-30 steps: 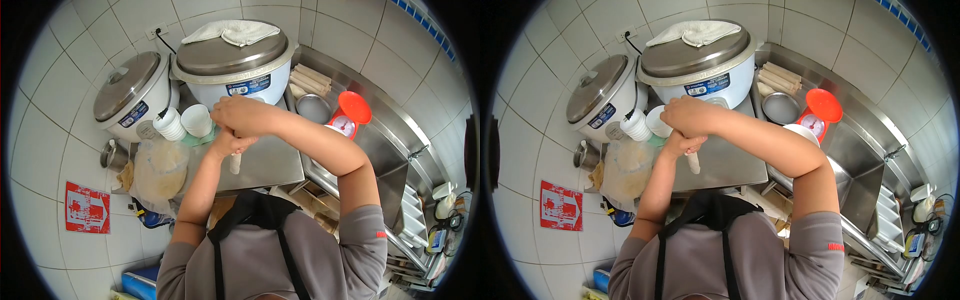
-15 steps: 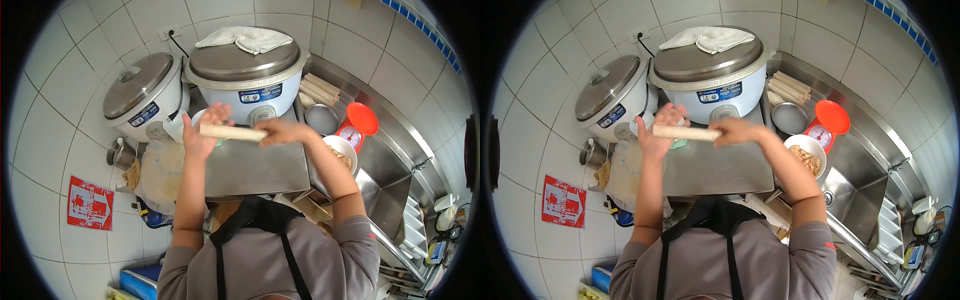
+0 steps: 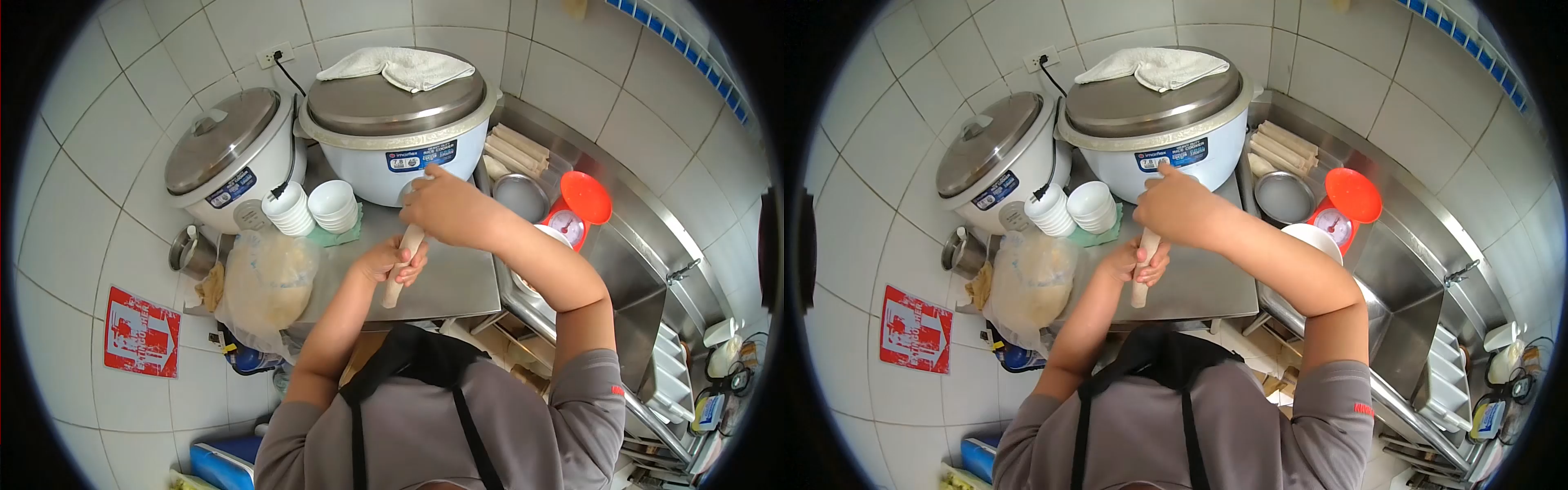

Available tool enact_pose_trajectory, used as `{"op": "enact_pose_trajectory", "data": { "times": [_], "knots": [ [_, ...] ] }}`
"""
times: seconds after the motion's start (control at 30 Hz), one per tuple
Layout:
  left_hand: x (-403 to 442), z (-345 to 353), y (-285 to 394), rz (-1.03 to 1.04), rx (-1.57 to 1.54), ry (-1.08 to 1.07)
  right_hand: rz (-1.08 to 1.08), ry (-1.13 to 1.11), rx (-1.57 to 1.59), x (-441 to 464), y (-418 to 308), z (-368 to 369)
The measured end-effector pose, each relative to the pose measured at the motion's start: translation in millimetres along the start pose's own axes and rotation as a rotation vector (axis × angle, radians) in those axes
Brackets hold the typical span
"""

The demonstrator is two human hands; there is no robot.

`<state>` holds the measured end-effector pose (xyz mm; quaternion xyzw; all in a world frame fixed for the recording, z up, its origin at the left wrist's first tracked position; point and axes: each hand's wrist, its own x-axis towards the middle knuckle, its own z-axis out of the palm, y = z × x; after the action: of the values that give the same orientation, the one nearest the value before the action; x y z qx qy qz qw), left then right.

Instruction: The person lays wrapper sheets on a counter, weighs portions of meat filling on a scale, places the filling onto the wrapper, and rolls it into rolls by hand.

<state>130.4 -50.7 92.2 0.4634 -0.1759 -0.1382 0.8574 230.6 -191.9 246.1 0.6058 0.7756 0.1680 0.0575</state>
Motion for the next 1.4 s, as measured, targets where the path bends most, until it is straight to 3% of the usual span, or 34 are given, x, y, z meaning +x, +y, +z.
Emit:
{"op": "enact_pose_trajectory", "data": {
  "times": [0.07,0.17,0.27,0.37,0.5,0.6,0.7,1.07,1.1,1.2,1.3,1.4],
  "knots": [
    [5,14,4,0.078,0.095,0.043,-0.070,0.124,0.036,-1,-4,8],
    [15,47,20,0.202,0.168,0.362,0.148,0.590,0.182,-13,-5,-3],
    [20,52,18,0.355,0.220,0.674,0.382,0.622,0.412,-43,-11,-2],
    [23,56,17,0.351,0.585,0.892,0.367,0.785,0.569,-38,-42,34],
    [36,63,12,0.743,0.893,0.963,0.386,0.936,0.504,-26,-50,53],
    [31,58,9,0.627,0.819,0.902,0.391,0.939,0.526,-25,-55,53],
    [33,66,5,0.581,0.764,0.995,0.389,0.928,0.518,-24,-57,53],
    [32,70,7,0.625,1.127,1.066,0.387,0.808,0.412,-23,-58,51],
    [31,70,6,0.609,1.148,1.071,0.334,0.757,0.532,-27,-54,50],
    [22,66,13,0.598,1.089,0.846,0.180,0.655,0.806,-39,-25,36],
    [12,86,38,0.166,0.732,0.550,0.051,0.589,0.926,-40,-7,23],
    [11,86,35,0.041,0.720,0.449,-0.135,0.451,0.982,-32,-3,18]
  ]
}}
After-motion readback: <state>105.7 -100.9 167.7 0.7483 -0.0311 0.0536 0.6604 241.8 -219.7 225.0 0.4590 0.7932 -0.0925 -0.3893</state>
